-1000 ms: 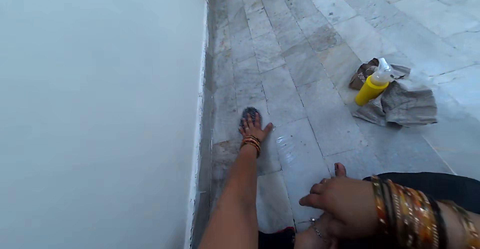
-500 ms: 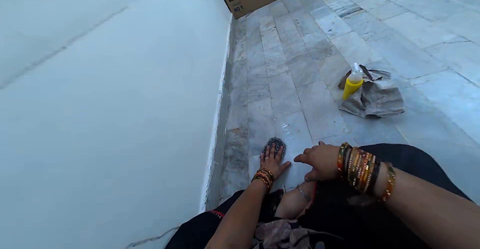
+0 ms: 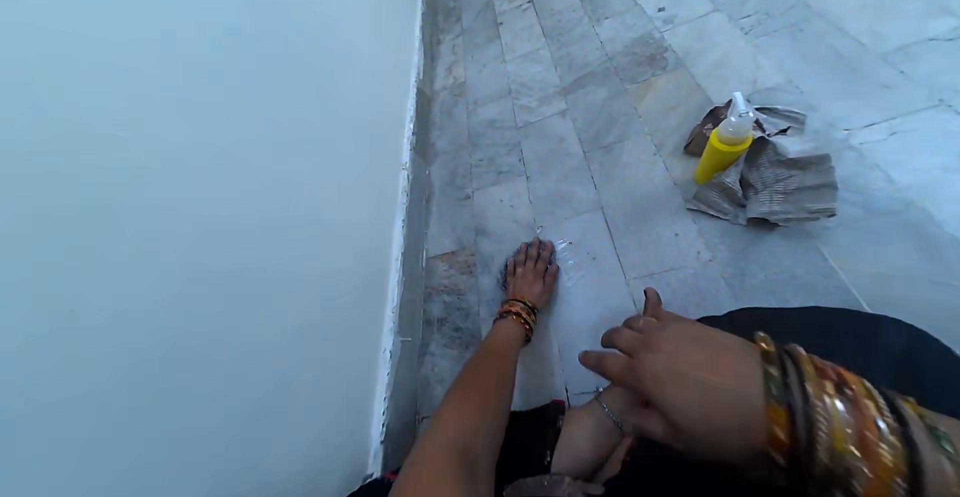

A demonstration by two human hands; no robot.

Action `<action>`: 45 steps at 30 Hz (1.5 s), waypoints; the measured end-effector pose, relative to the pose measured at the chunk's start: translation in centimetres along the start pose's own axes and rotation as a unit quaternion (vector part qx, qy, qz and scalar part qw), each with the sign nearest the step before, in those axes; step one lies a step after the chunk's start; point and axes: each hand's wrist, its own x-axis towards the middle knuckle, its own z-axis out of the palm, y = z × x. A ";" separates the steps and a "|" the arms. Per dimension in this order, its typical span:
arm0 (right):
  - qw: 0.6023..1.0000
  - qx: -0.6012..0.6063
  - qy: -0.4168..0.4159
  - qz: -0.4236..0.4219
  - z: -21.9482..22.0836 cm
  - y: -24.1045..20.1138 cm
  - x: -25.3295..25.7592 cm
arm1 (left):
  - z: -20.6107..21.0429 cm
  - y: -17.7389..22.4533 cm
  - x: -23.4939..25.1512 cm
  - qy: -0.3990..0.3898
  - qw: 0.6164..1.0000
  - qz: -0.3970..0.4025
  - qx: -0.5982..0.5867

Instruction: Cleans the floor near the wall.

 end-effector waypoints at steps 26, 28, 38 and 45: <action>0.995 0.033 -0.079 0.050 -1.0 1.0 3.5 | 0.6 8.2 4.4 -0.006 0.995 0.095 0.032; 0.994 0.020 -0.078 0.069 -0.5 0.4 3.1 | 1.1 8.3 0.9 -0.050 0.993 0.100 0.038; 0.993 -0.031 -0.069 0.091 1.7 -1.6 0.9 | 0.7 6.2 -6.7 -0.068 0.993 0.097 0.002; 0.999 -0.029 -0.039 -0.023 1.1 -2.2 -0.2 | 1.8 6.4 -4.5 -0.043 0.998 0.052 -0.002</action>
